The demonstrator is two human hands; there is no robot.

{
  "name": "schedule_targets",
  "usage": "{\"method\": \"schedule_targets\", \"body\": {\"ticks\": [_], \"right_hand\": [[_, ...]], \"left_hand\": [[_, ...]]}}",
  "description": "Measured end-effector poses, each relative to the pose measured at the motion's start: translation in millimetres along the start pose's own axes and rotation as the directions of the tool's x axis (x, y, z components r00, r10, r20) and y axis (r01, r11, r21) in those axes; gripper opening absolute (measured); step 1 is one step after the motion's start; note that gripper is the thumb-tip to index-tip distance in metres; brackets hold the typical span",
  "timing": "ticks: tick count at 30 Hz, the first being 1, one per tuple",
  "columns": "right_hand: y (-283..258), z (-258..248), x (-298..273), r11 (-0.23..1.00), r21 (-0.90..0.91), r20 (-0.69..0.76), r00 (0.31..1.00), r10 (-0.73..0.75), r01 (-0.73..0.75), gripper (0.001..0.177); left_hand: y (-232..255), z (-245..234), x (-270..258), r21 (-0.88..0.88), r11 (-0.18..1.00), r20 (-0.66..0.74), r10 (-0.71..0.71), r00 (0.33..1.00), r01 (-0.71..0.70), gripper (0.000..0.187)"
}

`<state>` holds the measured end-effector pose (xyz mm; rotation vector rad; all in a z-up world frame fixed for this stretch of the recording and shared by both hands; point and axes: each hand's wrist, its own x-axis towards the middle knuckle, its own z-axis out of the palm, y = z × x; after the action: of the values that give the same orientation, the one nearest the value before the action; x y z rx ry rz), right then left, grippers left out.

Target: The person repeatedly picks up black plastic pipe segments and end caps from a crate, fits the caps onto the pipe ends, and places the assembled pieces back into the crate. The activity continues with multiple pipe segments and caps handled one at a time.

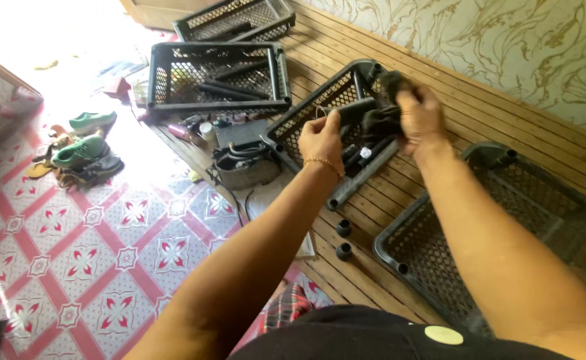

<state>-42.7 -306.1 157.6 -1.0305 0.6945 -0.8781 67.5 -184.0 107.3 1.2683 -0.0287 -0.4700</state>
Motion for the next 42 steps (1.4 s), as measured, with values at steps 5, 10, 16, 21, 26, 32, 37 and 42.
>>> {"method": "schedule_targets", "body": {"ticks": [5,10,16,21,26,32,37,42], "right_hand": [[1,18,-33,0.972,-0.234,0.177,0.984,0.025,0.017,0.024],[9,11,-13,0.955,-0.245,0.059,0.986,-0.156,0.166,0.019],[34,12,3,0.805,-0.433,0.122,0.911,-0.394,0.406,0.019],[22,16,2,0.933,-0.344,-0.247,0.95,-0.194,0.101,0.016],[4,34,-26,0.963,-0.267,0.464,0.871,0.163,-0.038,0.042],[27,71,-46,0.787,-0.611,0.381,0.904,0.195,0.088,0.051],[42,70,-37,0.594,-0.794,0.203,0.977,0.066,0.125,0.04],[47,75,-37,0.567,-0.82,0.039,0.996,-0.084,0.08,0.045]], "left_hand": [[11,10,-20,-0.104,0.994,0.126,0.039,0.991,-0.026,0.043],[41,-6,-35,0.062,0.992,0.113,-0.116,0.987,0.109,0.057],[68,-34,-15,0.071,0.751,0.769,-0.461,0.443,0.657,0.053],[56,-46,3,-0.003,0.796,0.666,-0.45,0.595,0.606,0.035],[44,-45,17,-0.008,0.864,0.5,-0.433,0.75,0.504,0.044],[32,-63,32,0.247,0.915,0.382,-0.395,0.835,0.32,0.049],[30,-81,34,0.441,0.894,0.532,-0.331,0.78,0.079,0.045],[29,-75,13,0.417,0.908,0.573,-0.24,0.784,-0.027,0.045]]}}
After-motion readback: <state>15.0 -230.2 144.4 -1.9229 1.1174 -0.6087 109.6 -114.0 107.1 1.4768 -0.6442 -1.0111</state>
